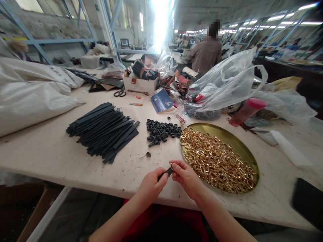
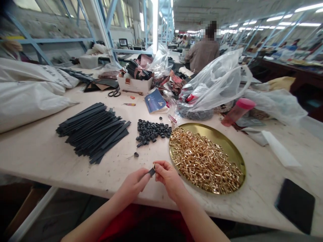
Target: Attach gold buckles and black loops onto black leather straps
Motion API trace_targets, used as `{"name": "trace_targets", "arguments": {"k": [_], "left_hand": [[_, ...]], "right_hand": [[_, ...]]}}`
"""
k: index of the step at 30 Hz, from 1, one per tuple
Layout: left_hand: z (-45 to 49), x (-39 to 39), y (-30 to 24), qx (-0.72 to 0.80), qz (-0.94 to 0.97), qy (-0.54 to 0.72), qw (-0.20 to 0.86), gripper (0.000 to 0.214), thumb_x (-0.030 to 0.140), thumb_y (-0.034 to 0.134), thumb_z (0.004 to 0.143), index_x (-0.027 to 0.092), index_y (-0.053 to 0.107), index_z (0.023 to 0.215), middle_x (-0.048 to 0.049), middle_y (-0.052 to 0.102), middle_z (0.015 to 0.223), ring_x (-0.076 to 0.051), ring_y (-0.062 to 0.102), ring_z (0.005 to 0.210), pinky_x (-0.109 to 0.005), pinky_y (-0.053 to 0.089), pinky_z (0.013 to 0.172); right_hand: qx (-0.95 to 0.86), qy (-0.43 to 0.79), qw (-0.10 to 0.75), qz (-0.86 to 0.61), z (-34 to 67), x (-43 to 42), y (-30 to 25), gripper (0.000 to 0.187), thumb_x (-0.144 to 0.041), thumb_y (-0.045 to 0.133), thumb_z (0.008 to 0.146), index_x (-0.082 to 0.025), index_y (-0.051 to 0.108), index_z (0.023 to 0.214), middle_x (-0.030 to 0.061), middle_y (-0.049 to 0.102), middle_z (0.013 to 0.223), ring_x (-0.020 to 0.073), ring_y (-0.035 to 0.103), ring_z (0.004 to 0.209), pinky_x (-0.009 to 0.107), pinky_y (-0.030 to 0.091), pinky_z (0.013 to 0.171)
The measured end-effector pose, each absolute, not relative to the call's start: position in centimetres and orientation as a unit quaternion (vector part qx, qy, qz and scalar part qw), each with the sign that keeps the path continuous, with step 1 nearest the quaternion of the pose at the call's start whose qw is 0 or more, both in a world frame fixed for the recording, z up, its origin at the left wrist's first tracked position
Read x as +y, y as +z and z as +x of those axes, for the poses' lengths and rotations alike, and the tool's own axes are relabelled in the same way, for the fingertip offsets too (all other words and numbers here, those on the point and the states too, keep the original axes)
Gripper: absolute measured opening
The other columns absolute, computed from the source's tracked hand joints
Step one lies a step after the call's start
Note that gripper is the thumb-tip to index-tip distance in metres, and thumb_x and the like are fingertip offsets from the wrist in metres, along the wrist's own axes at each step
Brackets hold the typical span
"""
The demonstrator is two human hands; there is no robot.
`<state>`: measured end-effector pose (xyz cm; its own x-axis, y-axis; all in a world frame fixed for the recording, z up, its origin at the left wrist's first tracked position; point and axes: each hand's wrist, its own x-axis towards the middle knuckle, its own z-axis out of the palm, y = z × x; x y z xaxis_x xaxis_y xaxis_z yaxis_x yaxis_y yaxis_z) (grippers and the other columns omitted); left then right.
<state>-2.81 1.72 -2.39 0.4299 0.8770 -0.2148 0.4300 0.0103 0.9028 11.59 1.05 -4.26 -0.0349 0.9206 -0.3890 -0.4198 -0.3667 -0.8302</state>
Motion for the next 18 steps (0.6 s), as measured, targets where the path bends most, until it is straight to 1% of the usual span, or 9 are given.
{"name": "trace_targets", "arguments": {"k": [4, 7, 10, 12, 15, 18], "left_hand": [[-2.9, 1.5, -2.4, 0.504, 0.676, 0.228, 0.487, 0.028, 0.036, 0.035, 0.084, 0.017, 0.053, 0.074, 0.0031, 0.048, 0.058, -0.012, 0.045, 0.057, -0.023, 0.032, 0.056], [-2.9, 1.2, -2.3, 0.516, 0.684, 0.193, 0.479, 0.026, 0.036, 0.038, 0.083, 0.017, 0.054, 0.075, 0.003, 0.049, 0.057, -0.013, 0.045, 0.058, -0.023, 0.03, 0.054], [-2.9, 0.7, -2.1, 0.514, 0.681, 0.19, 0.486, 0.028, 0.039, 0.039, 0.082, 0.016, 0.054, 0.075, 0.0034, 0.048, 0.056, -0.012, 0.043, 0.056, -0.023, 0.03, 0.053], [-3.0, 0.3, -2.2, 0.502, 0.66, 0.207, 0.518, 0.029, 0.041, 0.041, 0.082, 0.016, 0.054, 0.075, 0.0046, 0.044, 0.054, -0.01, 0.04, 0.053, -0.021, 0.03, 0.051], [-3.1, -0.4, -2.4, 0.487, 0.595, 0.224, 0.599, 0.026, 0.042, 0.044, 0.08, 0.017, 0.05, 0.077, 0.0079, 0.036, 0.049, -0.007, 0.032, 0.044, -0.019, 0.027, 0.044], [-3.3, -1.1, -2.2, 0.486, 0.547, 0.214, 0.647, 0.024, 0.042, 0.045, 0.08, 0.018, 0.046, 0.076, 0.0089, 0.035, 0.047, -0.006, 0.029, 0.04, -0.019, 0.024, 0.04]], "right_hand": [[-0.339, 0.614, 0.505, -0.503, 11.0, 0.3, -4.6, 0.026, -0.04, 0.068, 0.065, -0.017, 0.06, 0.074, -0.0039, 0.053, 0.058, 0.0087, 0.046, 0.051, 0.024, 0.038, 0.052], [-0.356, 0.561, 0.531, -0.526, 11.0, -0.2, -4.8, 0.023, -0.04, 0.064, 0.069, -0.018, 0.058, 0.074, -0.0046, 0.052, 0.057, 0.0091, 0.047, 0.052, 0.024, 0.038, 0.054], [-0.359, 0.55, 0.537, -0.529, 10.9, -1.0, -4.9, 0.025, -0.042, 0.065, 0.068, -0.019, 0.056, 0.073, -0.005, 0.052, 0.055, 0.0095, 0.047, 0.051, 0.024, 0.038, 0.052], [-0.369, 0.555, 0.529, -0.525, 10.8, -1.6, -4.8, 0.028, -0.044, 0.066, 0.066, -0.018, 0.056, 0.07, -0.0044, 0.052, 0.054, 0.0099, 0.047, 0.05, 0.025, 0.039, 0.051], [-0.376, 0.562, 0.52, -0.522, 10.6, -2.7, -4.3, 0.028, -0.045, 0.06, 0.071, -0.017, 0.056, 0.069, -0.0027, 0.054, 0.057, 0.0103, 0.049, 0.054, 0.025, 0.042, 0.054], [-0.355, 0.589, 0.514, -0.512, 10.6, -3.6, -3.7, 0.027, -0.044, 0.057, 0.075, -0.017, 0.056, 0.071, -0.002, 0.056, 0.062, 0.0103, 0.051, 0.057, 0.026, 0.044, 0.058]]}}
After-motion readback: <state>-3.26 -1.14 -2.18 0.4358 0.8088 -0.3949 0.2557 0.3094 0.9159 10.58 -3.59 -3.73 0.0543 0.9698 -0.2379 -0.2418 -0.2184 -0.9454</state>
